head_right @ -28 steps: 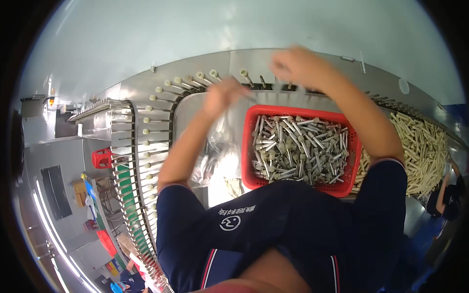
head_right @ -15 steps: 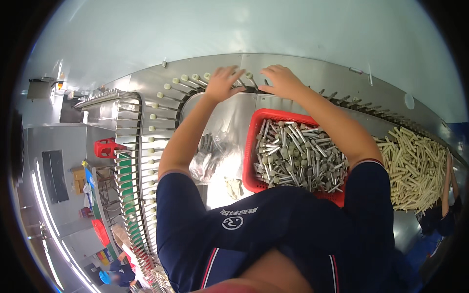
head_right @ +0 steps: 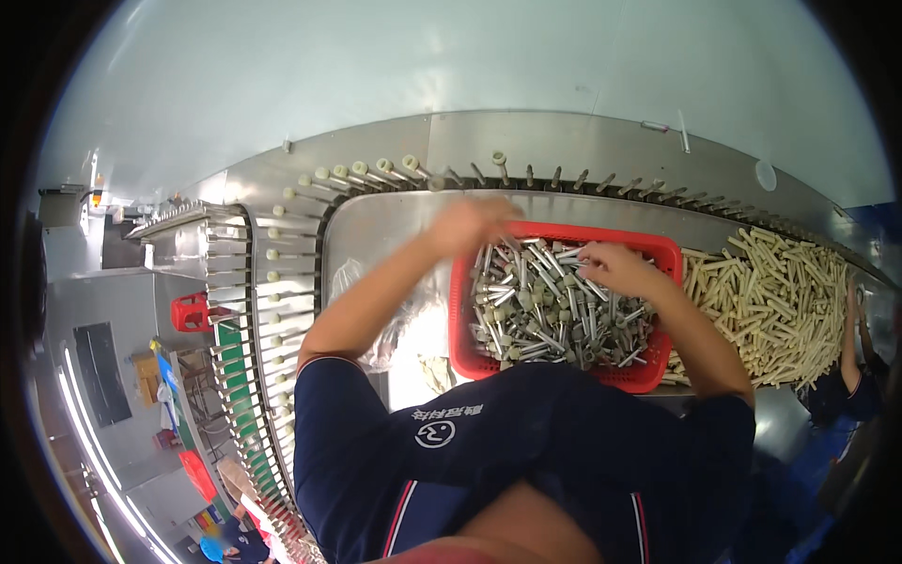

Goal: The person stands at a conveyor belt and sorts silver-colored metal tubes from a red basket, placing them one by one into the individual slots of the moving belt.

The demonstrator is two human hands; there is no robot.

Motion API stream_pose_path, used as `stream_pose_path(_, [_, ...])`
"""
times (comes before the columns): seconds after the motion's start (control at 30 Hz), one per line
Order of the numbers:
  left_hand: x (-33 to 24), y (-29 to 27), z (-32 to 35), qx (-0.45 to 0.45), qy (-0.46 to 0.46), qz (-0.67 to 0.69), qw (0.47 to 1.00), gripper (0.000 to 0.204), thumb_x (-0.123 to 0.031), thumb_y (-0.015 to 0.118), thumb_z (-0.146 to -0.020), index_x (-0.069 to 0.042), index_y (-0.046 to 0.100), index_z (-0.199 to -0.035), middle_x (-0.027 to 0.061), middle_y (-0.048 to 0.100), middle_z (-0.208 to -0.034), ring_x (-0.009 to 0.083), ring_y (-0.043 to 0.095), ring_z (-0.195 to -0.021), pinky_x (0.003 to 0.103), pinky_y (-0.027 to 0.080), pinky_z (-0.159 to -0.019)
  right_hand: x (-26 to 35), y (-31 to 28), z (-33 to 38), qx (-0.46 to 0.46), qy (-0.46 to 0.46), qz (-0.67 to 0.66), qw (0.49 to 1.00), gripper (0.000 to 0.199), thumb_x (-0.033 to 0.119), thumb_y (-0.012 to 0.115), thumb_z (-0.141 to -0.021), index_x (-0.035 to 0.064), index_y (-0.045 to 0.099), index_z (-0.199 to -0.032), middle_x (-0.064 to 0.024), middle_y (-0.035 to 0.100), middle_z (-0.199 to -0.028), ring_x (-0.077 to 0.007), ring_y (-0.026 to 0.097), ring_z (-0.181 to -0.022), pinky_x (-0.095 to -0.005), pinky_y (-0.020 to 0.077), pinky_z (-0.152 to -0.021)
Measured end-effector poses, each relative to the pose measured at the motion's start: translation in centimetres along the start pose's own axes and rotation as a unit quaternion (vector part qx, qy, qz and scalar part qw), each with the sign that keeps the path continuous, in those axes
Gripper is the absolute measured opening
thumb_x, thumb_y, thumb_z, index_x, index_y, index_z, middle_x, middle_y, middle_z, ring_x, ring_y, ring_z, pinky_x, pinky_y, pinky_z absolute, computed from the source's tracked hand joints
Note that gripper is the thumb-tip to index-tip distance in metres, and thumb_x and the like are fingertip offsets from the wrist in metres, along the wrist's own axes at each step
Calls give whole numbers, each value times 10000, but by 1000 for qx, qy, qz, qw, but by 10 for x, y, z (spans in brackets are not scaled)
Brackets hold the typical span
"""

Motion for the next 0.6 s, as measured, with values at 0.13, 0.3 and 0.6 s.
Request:
stream_pose_path(0.13, [-20, 73, 28, -39, 77, -35, 996, 457, -341, 724, -708, -125, 615, -1095, 99, 581, -1126, 302, 564, -1023, 435, 463, -848, 3, -10, -12, -171, -1, 100, 980, 415, 236, 673, -798, 15, 572, -1135, -163, 564, -1141, -342, 495, -1127, -409, 390, -964])
stream_pose_path(0.3, [40, 5, 22, -155, -101, -196, 963, 578, -374, 767, -633, -127, 597, -1126, 144, 508, -1246, 340, 507, -1103, 501, 384, -935, 62, -45, -112, -337, -213, 179, 900, 396, 217, 662, -812, 13, 560, -1137, -174, 589, -1089, -314, 550, -1047, -391, 429, -913])
stream_pose_path(0.6, [143, 27, -44, 48, -140, -293, 944, 256, -309, 592, -709, -146, 637, -901, 64, 640, -898, 279, 612, -846, 436, 481, -695, -45, -111, -159, -256, -225, -234, 911, 128, 111, 492, -945, 22, 573, -900, 26, 455, -616, -42, 398, -517, -190, 317, -450])
Point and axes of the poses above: each hand's wrist, its own z-axis away from the middle knuckle, its own y-axis out of the palm, x = y × z, the point moved 3 cm from there along -z, towards the middle knuckle
